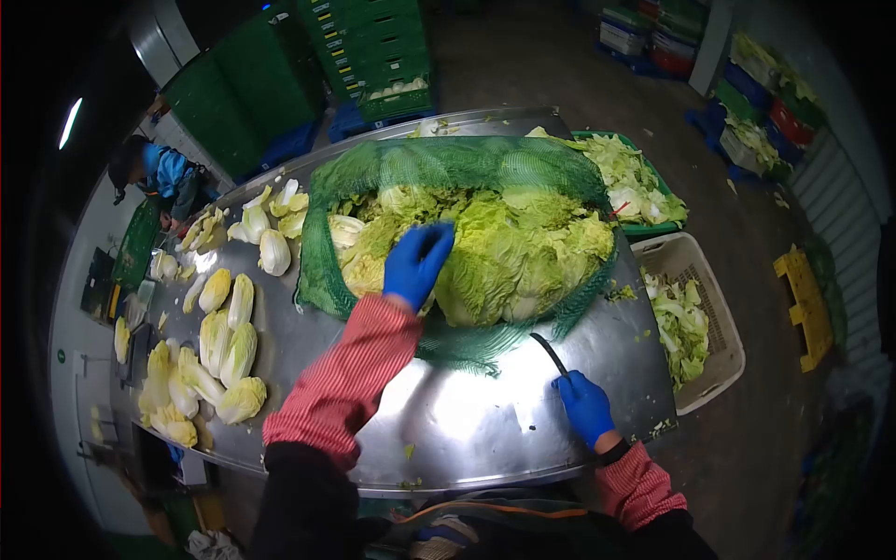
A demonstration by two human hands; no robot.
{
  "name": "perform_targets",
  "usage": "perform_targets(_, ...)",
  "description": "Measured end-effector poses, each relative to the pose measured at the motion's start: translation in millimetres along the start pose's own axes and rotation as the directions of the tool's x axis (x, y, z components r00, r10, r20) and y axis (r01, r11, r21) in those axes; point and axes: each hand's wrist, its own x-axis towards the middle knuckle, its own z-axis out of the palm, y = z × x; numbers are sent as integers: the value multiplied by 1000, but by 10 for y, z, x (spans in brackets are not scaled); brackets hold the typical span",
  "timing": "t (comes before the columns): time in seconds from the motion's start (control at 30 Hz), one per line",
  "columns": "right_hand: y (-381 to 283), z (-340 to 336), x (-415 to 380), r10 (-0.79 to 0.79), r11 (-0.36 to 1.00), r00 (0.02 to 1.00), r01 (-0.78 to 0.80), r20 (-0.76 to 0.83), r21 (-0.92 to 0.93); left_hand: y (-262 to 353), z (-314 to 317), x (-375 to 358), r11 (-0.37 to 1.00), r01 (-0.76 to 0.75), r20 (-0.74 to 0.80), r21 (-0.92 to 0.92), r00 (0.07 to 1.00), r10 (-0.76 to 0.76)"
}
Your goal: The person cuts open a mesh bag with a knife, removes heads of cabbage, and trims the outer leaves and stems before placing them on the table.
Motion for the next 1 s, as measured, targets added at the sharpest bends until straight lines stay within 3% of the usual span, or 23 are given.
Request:
perform_targets(0.07, -59, 77, 7, -131, 990, 990, 133, -46, 47, -159, 239, 466, 913, -232, -46, 336, 964, 262)
perform_targets(0.13, -189, 99, -15, -177, 980, 983, 181, -59, 87, -217, 467, 608, 799, 92, 68, 595, 984, -164)
perform_targets(0.17, -172, 75, -31, -173, 981, 984, 177, -49, 83, -244, 554, 592, 665, 219, 76, 714, 920, -385)
perform_targets(0.27, 10, 57, -77, -167, 979, 985, 170, -37, 110, 114, 583, 173, 591, -159, 307, 791, 938, -158)
perform_targets(0.3, 30, -5, -93, -36, 976, 999, 34, 7, 214, 246, 534, -41, 582, -242, 365, 776, 925, -103)
perform_targets(0.33, 112, -30, -83, -38, 968, 998, 46, -40, 246, 360, 479, -296, 569, -322, 422, 757, 905, -49)
perform_targets(0.37, 195, -48, -77, -34, 958, 995, 58, -89, 279, 428, 434, -569, 597, -340, 436, 727, 900, -18)
perform_targets(0.4, 223, -95, -58, 163, 877, 987, -137, -16, 461, 499, 385, -843, 623, -360, 451, 694, 893, 14)
perform_targets(0.47, 248, -165, -54, 223, 843, 974, -179, -28, 507, 718, 256, -1403, 608, -484, 475, 629, 859, 193)
perform_targets(0.5, 206, -213, -55, 282, 810, 959, -242, 8, 535, 729, 203, -1682, 667, -429, 495, 609, 863, 102)
perform_targets(0.53, 225, -184, -47, 261, 813, 965, -223, 7, 537, 681, 128, -1924, 753, -306, 547, 583, 832, -86)
perform_targets(0.57, 261, -139, -42, 240, 818, 971, -205, 5, 538, 414, 58, -2281, 880, -60, 462, 472, 866, -189)
perform_targets(0.6, 285, -114, -42, 218, 822, 976, -185, 2, 538, 271, -20, -2458, 860, 317, 351, 399, 814, -463)
perform_targets(0.63, 236, -121, -47, 196, 831, 981, -170, 7, 529, 182, -95, -2553, 713, 646, 273, 274, 658, -701)
perform_targets(0.7, 102, -110, -91, 157, 844, 988, -140, 11, 518, -15, -246, -2479, 691, 723, -15, 20, 691, -723)
perform_targets(0.77, 146, -26, -72, 82, 872, 995, -96, 51, 480, -21, -271, -2107, 711, 703, -230, -35, 686, -690)
perform_targets(0.83, 119, 15, -92, 32, 892, 995, -72, 96, 447, -327, -110, -1841, 743, 669, -222, 13, 726, -650)
perform_targets(0.9, 42, 12, -114, 11, 907, 990, -68, 138, 415, -478, 144, -1574, 592, 742, -127, 314, 651, -748)
perform_targets(0.97, 91, 24, -123, -17, 904, 992, -38, 125, 426, -250, 563, -1453, 534, 663, -86, 524, 665, -742)
perform_targets(1.0, 108, 21, -135, -19, 902, 994, -31, 112, 431, -187, 672, -1475, 479, 546, -34, 688, 683, -729)
